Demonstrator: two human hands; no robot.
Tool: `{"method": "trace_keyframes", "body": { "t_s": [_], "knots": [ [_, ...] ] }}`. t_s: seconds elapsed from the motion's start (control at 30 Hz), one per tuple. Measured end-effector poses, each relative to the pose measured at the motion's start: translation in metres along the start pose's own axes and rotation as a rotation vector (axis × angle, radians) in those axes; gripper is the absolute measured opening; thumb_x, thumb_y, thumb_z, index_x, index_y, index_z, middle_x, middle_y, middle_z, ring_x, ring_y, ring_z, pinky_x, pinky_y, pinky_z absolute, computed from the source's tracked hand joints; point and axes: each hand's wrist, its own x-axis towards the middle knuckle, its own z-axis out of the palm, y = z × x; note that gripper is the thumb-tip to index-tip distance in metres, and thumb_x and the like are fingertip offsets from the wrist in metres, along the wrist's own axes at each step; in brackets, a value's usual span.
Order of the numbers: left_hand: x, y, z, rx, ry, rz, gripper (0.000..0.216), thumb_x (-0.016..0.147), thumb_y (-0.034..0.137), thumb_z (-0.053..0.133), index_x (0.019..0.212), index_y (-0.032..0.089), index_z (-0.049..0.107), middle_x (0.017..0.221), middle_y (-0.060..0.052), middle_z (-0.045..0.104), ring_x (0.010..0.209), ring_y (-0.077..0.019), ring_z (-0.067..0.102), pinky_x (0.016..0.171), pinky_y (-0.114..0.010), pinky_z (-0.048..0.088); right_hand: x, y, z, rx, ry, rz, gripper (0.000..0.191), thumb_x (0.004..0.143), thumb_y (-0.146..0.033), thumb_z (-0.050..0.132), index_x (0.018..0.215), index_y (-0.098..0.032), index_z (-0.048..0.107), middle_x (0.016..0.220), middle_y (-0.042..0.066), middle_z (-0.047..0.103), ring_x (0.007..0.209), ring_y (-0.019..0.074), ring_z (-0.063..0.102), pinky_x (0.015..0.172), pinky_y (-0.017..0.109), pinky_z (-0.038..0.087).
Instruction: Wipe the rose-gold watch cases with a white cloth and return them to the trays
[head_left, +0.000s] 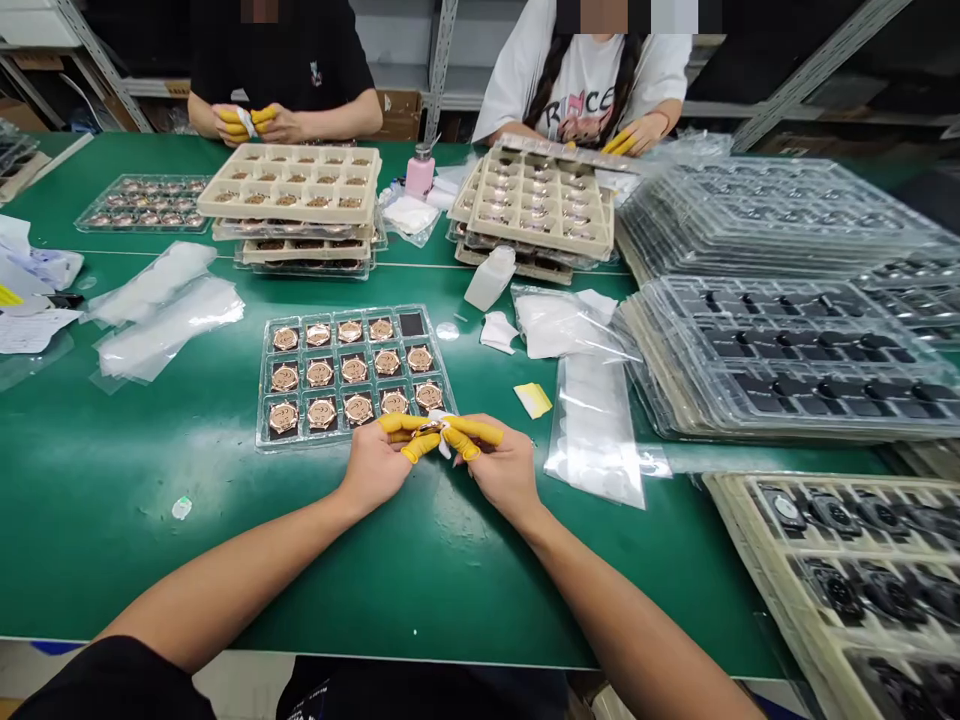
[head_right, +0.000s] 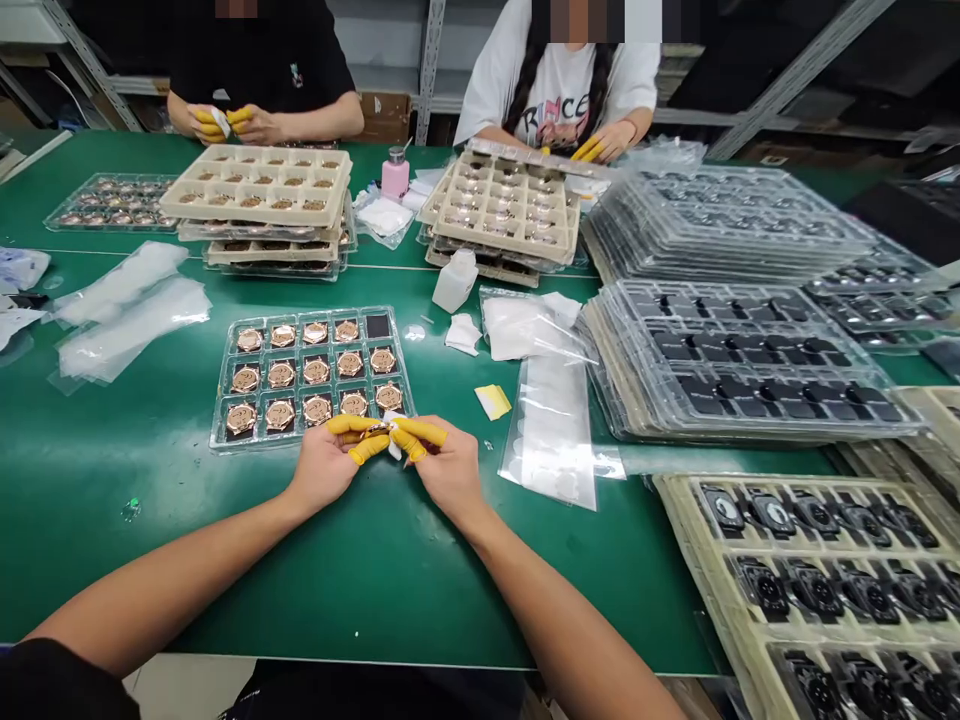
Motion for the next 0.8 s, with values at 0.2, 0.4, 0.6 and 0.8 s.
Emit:
{"method": "trace_keyframes", "body": {
  "t_s": [0.2,0.4,0.6,0.8],
  "knots": [
    [0.002,-0.001,0.0,-0.002,0.035,-0.009,0.038,0.068,0.042,0.088,0.093,0.015,0.076,0.095,-0.009,0.079,0.088,-0.0221,0.077,0.088,-0.038,0.064,0.002,0.005,-0.006,-0.121,-0.003,-0.027,0.017,0.077,-0.015,0.067,0.084,-0.023,0.08,0.076,0.001,0.073,0.055,0.0104,0.062,0.047,0.021,0.051],
    [0.0,-0.001,0.001,0.0,-0.009,-0.001,0.034,0.068,0.04,0.088,0.089,0.016,0.077,0.095,-0.008,0.079,0.086,-0.0208,0.077,0.09,-0.038,0.064,0.0,0.005,0.001,-0.04,0.013,0.002,0.014,0.085,-0.026,0.067,0.091,-0.022,0.079,0.088,0.003,0.074,0.047,0.0081,0.056,0.04,0.023,0.046],
    [0.007,0.005,0.0,-0.06,0.022,-0.18,0.046,0.058,0.034,0.094,0.093,0.014,0.073,0.092,-0.008,0.079,0.08,-0.0192,0.076,0.082,-0.036,0.065,0.005,0.006,-0.005,-0.568,0.012,-0.294,0.022,0.082,-0.013,0.057,0.09,-0.019,0.077,0.087,0.006,0.075,0.068,0.0134,0.063,0.056,0.024,0.046],
    [0.014,0.022,-0.008,-0.182,-0.019,-0.351,0.062,0.055,0.031,0.098,0.104,0.013,0.064,0.087,-0.008,0.078,0.074,-0.0201,0.077,0.072,-0.036,0.066,0.013,0.006,-0.031,-0.24,0.271,-0.03,0.019,0.087,-0.036,0.069,0.092,-0.02,0.077,0.076,0.002,0.068,0.057,0.0103,0.052,0.052,0.024,0.042]
  ]
}}
